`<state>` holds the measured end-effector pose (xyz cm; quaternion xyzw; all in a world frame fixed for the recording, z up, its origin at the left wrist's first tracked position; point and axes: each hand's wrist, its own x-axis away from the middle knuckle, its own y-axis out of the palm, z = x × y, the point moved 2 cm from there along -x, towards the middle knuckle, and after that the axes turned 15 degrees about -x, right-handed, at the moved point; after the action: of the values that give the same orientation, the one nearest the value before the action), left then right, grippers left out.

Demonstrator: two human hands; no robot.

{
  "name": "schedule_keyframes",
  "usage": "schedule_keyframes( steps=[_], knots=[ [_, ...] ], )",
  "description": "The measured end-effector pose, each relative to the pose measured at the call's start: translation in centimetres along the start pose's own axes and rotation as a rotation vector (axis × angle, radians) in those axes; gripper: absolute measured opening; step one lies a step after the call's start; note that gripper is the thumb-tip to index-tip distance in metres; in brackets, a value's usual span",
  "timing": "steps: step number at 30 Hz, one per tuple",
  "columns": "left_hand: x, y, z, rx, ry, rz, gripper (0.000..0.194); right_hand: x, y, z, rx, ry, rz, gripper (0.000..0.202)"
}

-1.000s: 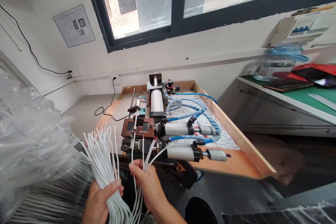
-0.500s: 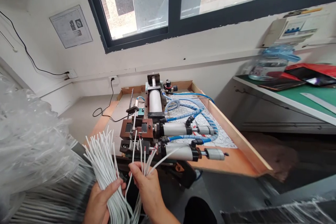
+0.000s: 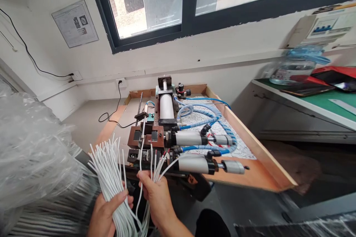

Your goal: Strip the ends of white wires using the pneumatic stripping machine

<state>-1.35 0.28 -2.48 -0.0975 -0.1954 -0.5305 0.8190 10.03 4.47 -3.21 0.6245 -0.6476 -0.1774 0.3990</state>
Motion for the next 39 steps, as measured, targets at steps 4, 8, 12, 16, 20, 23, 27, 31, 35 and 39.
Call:
schedule_keyframes(
  steps=[4,8,12,16,20,23,27,31,35,39],
  knots=[
    [0.0,0.0,0.0,-0.005,0.000,0.024,0.033,0.0,0.1,-0.1,0.007,0.009,0.022,0.025],
    [0.0,-0.1,-0.1,-0.025,0.031,-0.004,0.029,0.5,0.5,0.2,0.039,0.084,-0.035,0.026],
    [-0.1,0.0,0.1,-0.056,0.112,-0.128,0.019,1.1,1.1,0.7,0.114,0.140,-0.238,0.027],
    [0.0,0.1,0.5,-0.019,0.105,-0.112,0.018,1.1,0.6,0.6,0.091,-0.051,-0.143,0.025],
    [0.0,0.0,0.6,0.035,0.038,-0.058,0.022,0.4,-0.1,0.6,0.054,-0.106,0.011,0.022],
    [0.0,0.0,0.7,0.040,0.014,-0.021,0.022,-0.2,0.0,0.7,-0.033,-0.092,0.086,0.023],
    [-0.1,0.3,1.1,0.039,0.016,0.029,0.025,-0.8,0.6,0.6,-0.218,-0.025,0.138,0.020],
    [-0.2,0.4,1.4,0.024,0.040,0.028,0.024,-1.1,1.1,0.5,-0.315,0.062,0.187,0.020],
    [-0.2,0.4,1.4,0.007,0.067,0.013,0.023,-1.4,1.3,0.6,-0.345,0.129,0.199,0.023],
    [-0.1,0.4,1.2,0.005,0.112,0.031,0.022,-1.2,1.4,0.7,-0.352,0.199,0.141,0.024]
  ],
)
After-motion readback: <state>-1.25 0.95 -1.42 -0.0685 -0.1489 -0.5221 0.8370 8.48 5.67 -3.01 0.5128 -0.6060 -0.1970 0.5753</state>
